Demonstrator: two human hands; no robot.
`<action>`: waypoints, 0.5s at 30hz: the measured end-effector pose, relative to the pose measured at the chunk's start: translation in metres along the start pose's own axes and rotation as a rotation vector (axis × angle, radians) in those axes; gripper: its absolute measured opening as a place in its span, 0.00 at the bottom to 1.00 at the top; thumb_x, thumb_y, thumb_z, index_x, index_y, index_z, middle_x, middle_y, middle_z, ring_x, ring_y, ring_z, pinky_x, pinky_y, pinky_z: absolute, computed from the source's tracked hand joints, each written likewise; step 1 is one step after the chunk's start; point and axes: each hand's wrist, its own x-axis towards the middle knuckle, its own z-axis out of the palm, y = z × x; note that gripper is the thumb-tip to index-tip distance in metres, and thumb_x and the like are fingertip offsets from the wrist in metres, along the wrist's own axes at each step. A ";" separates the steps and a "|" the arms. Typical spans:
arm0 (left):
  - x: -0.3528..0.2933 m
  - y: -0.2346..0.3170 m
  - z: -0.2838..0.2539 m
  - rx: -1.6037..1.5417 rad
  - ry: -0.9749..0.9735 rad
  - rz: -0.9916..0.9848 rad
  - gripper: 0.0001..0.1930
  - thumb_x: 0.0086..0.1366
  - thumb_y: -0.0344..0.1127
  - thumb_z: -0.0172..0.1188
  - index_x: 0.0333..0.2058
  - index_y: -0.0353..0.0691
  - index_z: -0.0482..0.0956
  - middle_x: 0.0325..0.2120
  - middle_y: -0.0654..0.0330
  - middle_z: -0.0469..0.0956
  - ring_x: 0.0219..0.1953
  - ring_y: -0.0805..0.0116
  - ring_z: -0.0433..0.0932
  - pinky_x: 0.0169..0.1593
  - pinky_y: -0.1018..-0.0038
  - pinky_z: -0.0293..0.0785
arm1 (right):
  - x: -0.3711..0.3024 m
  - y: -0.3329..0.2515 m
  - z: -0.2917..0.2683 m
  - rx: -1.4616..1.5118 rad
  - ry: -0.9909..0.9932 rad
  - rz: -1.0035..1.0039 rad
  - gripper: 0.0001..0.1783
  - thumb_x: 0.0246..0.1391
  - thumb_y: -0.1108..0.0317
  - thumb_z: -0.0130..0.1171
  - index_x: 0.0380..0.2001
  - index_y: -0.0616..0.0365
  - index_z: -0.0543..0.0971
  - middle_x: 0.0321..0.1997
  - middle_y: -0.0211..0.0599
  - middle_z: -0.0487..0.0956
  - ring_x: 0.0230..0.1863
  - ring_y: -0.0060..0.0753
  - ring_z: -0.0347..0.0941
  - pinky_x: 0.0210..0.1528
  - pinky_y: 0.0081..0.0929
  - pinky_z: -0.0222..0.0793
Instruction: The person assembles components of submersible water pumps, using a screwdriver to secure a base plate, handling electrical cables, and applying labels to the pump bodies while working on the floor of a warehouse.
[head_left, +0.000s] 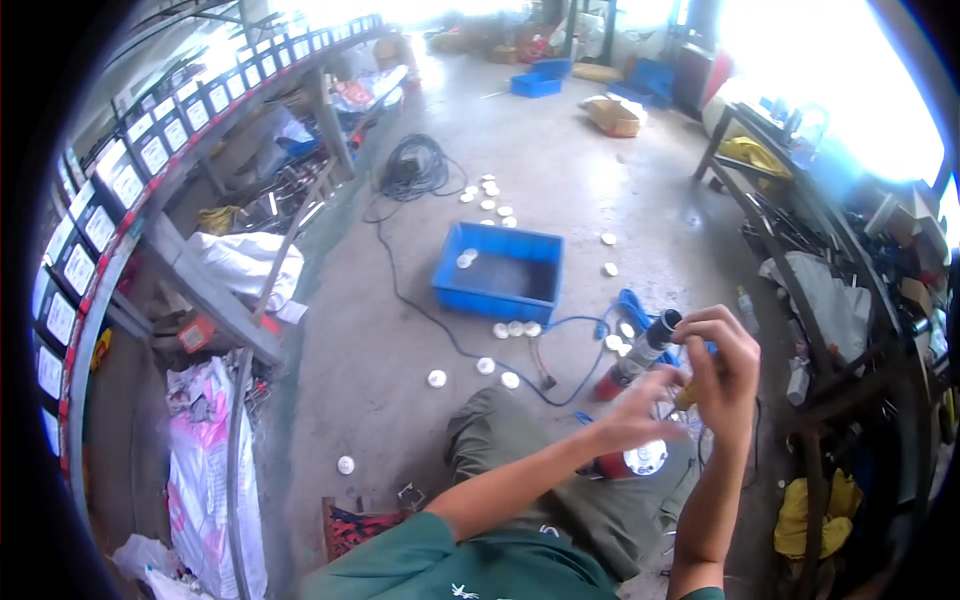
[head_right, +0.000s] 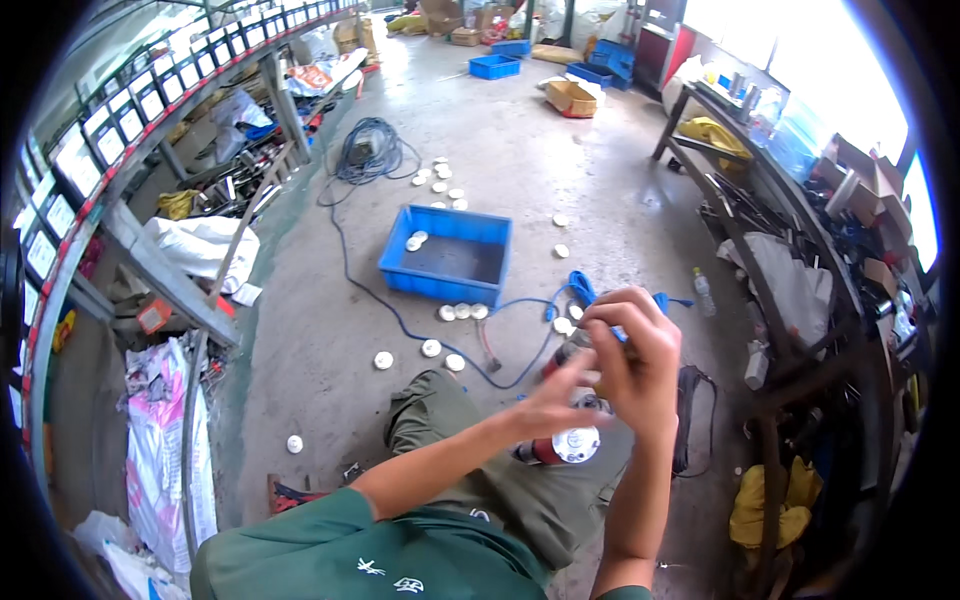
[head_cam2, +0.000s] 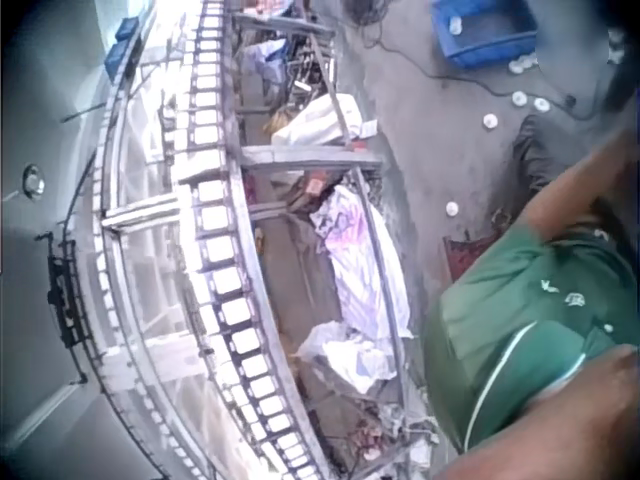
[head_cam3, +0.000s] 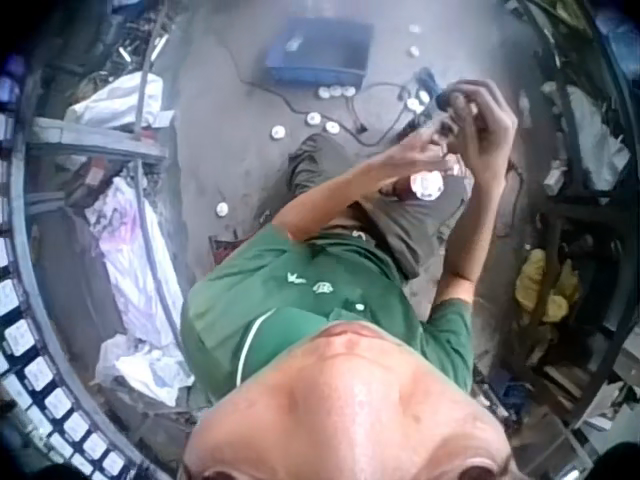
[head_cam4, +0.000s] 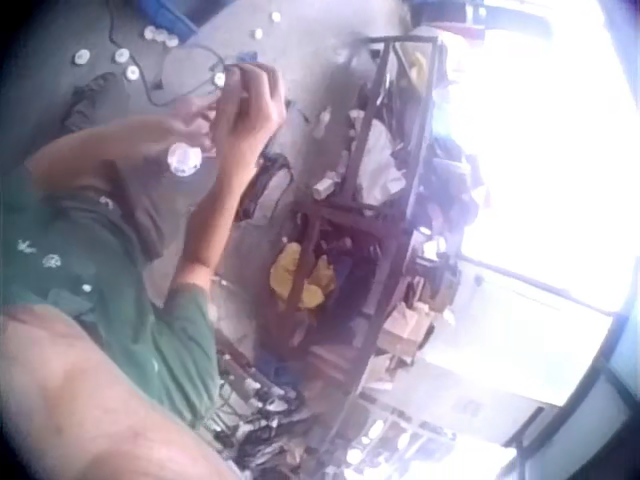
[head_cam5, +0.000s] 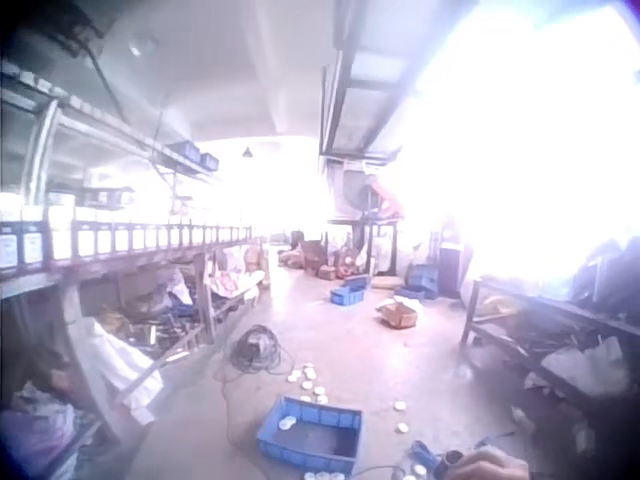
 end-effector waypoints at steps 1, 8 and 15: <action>-0.016 -0.010 -0.002 -0.025 0.190 -0.150 0.31 0.64 0.41 0.66 0.60 0.31 0.67 0.52 0.57 0.75 0.56 0.62 0.75 0.64 0.65 0.67 | -0.002 0.002 -0.014 -0.266 -0.057 -0.093 0.04 0.50 0.75 0.68 0.29 0.61 0.81 0.31 0.38 0.79 0.31 0.42 0.76 0.35 0.31 0.71; -0.097 -0.147 0.004 -1.215 0.468 -1.329 0.42 0.67 0.75 0.47 0.68 0.50 0.66 0.65 0.51 0.70 0.66 0.50 0.69 0.62 0.45 0.70 | -0.009 -0.045 -0.074 -0.831 -0.745 -0.311 0.20 0.41 0.46 0.71 0.28 0.47 0.77 0.32 0.26 0.70 0.37 0.27 0.75 0.35 0.26 0.74; -0.090 -0.178 0.055 -1.187 0.617 -1.330 0.23 0.64 0.52 0.58 0.55 0.50 0.78 0.54 0.60 0.80 0.57 0.56 0.78 0.60 0.49 0.74 | -0.039 -0.062 -0.128 -1.280 -1.086 -0.517 0.07 0.55 0.66 0.61 0.37 0.55 0.81 0.35 0.28 0.78 0.39 0.26 0.75 0.34 0.20 0.70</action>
